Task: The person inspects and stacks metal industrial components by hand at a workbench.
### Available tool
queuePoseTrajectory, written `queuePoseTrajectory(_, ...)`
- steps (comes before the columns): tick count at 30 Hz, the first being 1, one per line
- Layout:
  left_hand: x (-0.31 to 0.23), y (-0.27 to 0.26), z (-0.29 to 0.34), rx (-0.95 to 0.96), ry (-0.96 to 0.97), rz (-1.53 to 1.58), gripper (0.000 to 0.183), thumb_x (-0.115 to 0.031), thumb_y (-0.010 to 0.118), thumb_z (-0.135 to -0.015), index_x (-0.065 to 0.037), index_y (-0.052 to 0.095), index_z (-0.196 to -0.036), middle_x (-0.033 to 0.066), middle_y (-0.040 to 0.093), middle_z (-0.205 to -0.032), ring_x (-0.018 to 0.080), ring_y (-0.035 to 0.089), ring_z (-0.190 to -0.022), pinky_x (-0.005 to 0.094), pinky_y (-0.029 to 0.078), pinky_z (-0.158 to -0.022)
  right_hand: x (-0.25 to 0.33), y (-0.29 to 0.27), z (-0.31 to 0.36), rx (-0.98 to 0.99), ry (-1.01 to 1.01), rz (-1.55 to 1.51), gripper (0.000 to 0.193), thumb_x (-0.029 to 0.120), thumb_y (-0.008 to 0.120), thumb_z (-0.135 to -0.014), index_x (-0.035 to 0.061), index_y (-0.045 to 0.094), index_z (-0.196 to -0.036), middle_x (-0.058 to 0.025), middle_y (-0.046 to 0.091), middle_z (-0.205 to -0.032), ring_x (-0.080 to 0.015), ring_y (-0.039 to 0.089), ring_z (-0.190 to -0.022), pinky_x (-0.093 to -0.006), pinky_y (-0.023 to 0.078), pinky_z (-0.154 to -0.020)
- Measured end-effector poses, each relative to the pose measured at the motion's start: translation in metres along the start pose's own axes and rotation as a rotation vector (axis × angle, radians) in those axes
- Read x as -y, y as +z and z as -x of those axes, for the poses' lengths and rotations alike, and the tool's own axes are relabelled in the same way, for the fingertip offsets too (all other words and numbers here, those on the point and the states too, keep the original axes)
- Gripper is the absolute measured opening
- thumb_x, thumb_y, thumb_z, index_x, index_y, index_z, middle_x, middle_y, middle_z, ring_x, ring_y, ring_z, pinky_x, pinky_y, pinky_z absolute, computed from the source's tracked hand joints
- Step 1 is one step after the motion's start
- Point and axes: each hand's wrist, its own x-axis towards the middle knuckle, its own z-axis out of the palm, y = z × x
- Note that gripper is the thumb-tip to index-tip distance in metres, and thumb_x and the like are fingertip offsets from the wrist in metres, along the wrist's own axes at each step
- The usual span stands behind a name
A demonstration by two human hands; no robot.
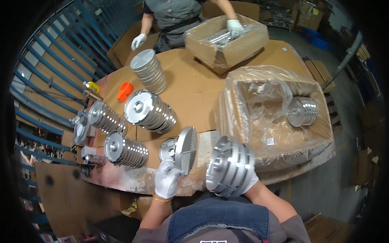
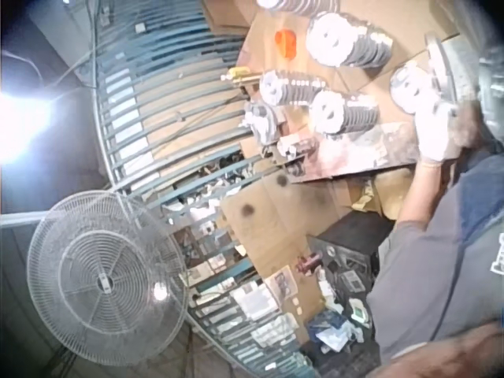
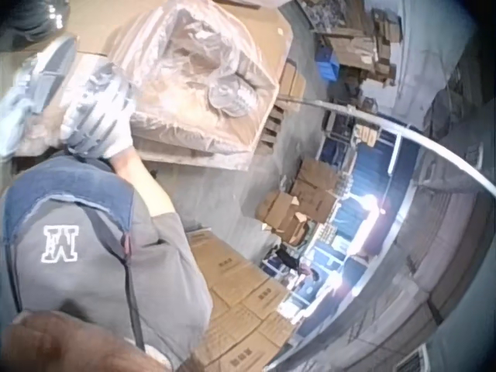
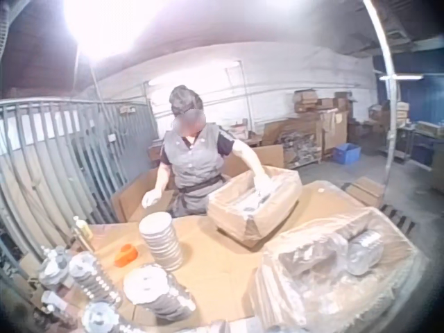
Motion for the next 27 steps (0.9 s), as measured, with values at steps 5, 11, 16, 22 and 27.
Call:
queuePoseTrajectory(5, -0.064, 0.036, -0.009, 0.201, 0.428, 0.16, 0.027, 0.004, 0.069, -0.066, -0.005, 0.063, -0.091, 0.0114, 0.059, -0.094, 0.0263, 0.058, -0.096, 0.0431, 0.041, -0.095, 0.019, -0.006, 0.001, -0.006, 0.275, -0.979, 0.034, 0.016, 0.034, -0.098, 0.0054, 0.045, -0.128, -0.0082, 0.053, -0.125, -0.0174, 0.051, -0.114, -0.0312, 0.042, -0.098)
queuePoseTrajectory(11, -0.093, 0.055, -0.023, 0.458, 0.606, 0.13, 0.026, -0.003, 0.075, -0.065, -0.006, 0.062, -0.087, 0.0109, 0.061, -0.097, 0.0295, 0.058, -0.094, 0.0395, 0.047, -0.082, 0.03, -0.037, 0.025, -0.049, 0.15, -1.057, 0.037, 0.021, 0.039, -0.098, 0.0044, 0.043, -0.13, -0.0126, 0.052, -0.125, -0.0215, 0.051, -0.115, -0.0356, 0.045, -0.096)
queuePoseTrajectory(16, -0.121, 0.078, -0.035, 0.632, 0.708, 0.143, 0.025, -0.008, 0.076, -0.068, -0.007, 0.063, -0.089, 0.0089, 0.062, -0.097, 0.0298, 0.058, -0.098, 0.0407, 0.047, -0.084, 0.046, -0.064, 0.069, -0.174, 0.188, -0.985, 0.038, 0.022, 0.04, -0.097, 0.0041, 0.043, -0.13, -0.0133, 0.052, -0.125, -0.0219, 0.051, -0.115, -0.0357, 0.045, -0.095)
queuePoseTrajectory(22, -0.133, 0.117, -0.042, 0.653, 0.724, 0.358, 0.023, -0.014, 0.075, -0.072, -0.003, 0.066, -0.09, 0.0097, 0.065, -0.095, 0.0311, 0.061, -0.097, 0.043, 0.046, -0.087, 0.054, -0.105, 0.101, -0.133, 0.25, -0.917, 0.039, 0.023, 0.041, -0.097, 0.0037, 0.042, -0.13, -0.0141, 0.052, -0.125, -0.0224, 0.051, -0.115, -0.0359, 0.046, -0.095)
queuePoseTrajectory(27, -0.029, 0.097, -0.04, -0.188, 0.085, -0.232, 0.02, -0.009, 0.066, -0.078, -0.001, 0.066, -0.096, 0.013, 0.065, -0.099, 0.0271, 0.062, -0.094, 0.035, 0.049, -0.082, 0.074, -0.098, 0.044, -0.028, 0.302, -0.944, 0.039, 0.023, 0.043, -0.096, 0.0034, 0.043, -0.129, -0.0142, 0.052, -0.124, -0.0222, 0.052, -0.113, -0.0354, 0.047, -0.093)
